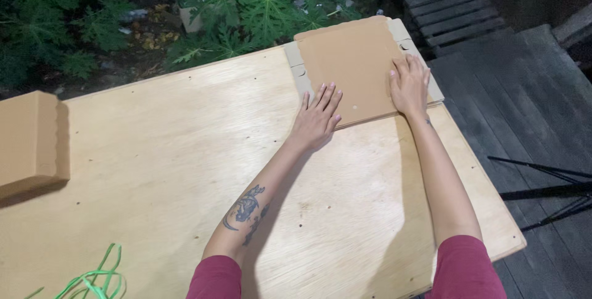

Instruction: The person folds flat cardboard blanks into boxes on an outdoor table, pressing the creases and sides to shape each one. They stack the folded boxes, then wrap a green ribbon around a stack and tie it to bundle the flattened cardboard together.

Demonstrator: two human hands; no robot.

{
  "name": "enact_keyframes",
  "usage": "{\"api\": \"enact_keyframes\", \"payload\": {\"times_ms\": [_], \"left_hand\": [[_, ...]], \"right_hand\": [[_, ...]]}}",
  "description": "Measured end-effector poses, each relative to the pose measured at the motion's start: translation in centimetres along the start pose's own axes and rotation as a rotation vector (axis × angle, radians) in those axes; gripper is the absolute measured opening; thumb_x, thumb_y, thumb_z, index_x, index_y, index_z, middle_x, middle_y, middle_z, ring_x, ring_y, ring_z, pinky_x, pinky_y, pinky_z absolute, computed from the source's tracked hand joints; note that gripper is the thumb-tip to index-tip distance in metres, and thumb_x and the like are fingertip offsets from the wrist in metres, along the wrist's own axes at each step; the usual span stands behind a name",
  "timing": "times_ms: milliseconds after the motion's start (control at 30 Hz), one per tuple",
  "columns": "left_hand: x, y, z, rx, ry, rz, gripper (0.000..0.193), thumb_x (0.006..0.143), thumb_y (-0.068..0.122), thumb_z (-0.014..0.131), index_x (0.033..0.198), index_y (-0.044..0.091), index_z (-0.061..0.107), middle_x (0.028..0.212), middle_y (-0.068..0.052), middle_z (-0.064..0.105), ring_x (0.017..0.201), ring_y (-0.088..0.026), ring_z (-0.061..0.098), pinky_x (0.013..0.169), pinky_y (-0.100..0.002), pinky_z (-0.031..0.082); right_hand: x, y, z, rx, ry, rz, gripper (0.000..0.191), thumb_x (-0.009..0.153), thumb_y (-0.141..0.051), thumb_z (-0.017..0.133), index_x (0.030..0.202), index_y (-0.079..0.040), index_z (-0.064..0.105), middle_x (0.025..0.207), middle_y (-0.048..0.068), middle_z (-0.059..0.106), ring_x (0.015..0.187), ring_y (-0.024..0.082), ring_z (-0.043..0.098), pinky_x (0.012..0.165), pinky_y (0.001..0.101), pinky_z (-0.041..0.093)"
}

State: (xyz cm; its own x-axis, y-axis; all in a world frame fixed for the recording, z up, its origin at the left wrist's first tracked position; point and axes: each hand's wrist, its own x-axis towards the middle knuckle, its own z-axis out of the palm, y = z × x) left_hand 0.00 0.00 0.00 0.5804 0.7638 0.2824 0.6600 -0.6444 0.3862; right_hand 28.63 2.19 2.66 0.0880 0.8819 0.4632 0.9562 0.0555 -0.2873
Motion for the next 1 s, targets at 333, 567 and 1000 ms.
{"api": "enact_keyframes", "payload": {"times_ms": [333,567,1000], "left_hand": [[-7.2,-12.3,-10.7,0.235,0.19,-0.248,0.074,0.106,0.044,0.039,0.162,0.002,0.015,0.171,-0.019,0.008,0.157,-0.029,0.002,0.123,-0.061,0.006],[-23.4,-19.8,-25.8,0.275,0.499,-0.72,0.059,0.1,0.031,0.06,0.149,0.004,0.043,0.145,-0.018,0.053,0.14,-0.033,0.046,0.117,-0.054,0.029],[-40.7,-23.9,-32.0,0.518,0.572,-0.831,0.075,0.083,0.022,0.077,0.145,-0.001,0.043,0.158,-0.022,0.034,0.15,-0.034,0.026,0.12,-0.059,0.019]], "right_hand": [[0.2,0.0,-1.4,-0.333,0.11,-0.219,0.005,0.103,-0.01,0.069,0.103,-0.009,0.074,0.107,0.011,0.069,0.113,0.026,0.059,0.12,0.0607,0.036],[1.7,-14.0,3.5,0.114,0.178,-0.48,0.01,0.097,-0.001,0.067,0.105,-0.005,0.071,0.123,0.013,0.066,0.129,0.033,0.056,0.118,0.0496,0.041],[-6.1,-57.1,12.5,0.729,-0.206,-0.888,0.047,0.093,-0.012,0.072,0.138,-0.013,0.059,0.147,0.014,0.053,0.139,0.037,0.049,0.106,0.0484,0.05]]}}
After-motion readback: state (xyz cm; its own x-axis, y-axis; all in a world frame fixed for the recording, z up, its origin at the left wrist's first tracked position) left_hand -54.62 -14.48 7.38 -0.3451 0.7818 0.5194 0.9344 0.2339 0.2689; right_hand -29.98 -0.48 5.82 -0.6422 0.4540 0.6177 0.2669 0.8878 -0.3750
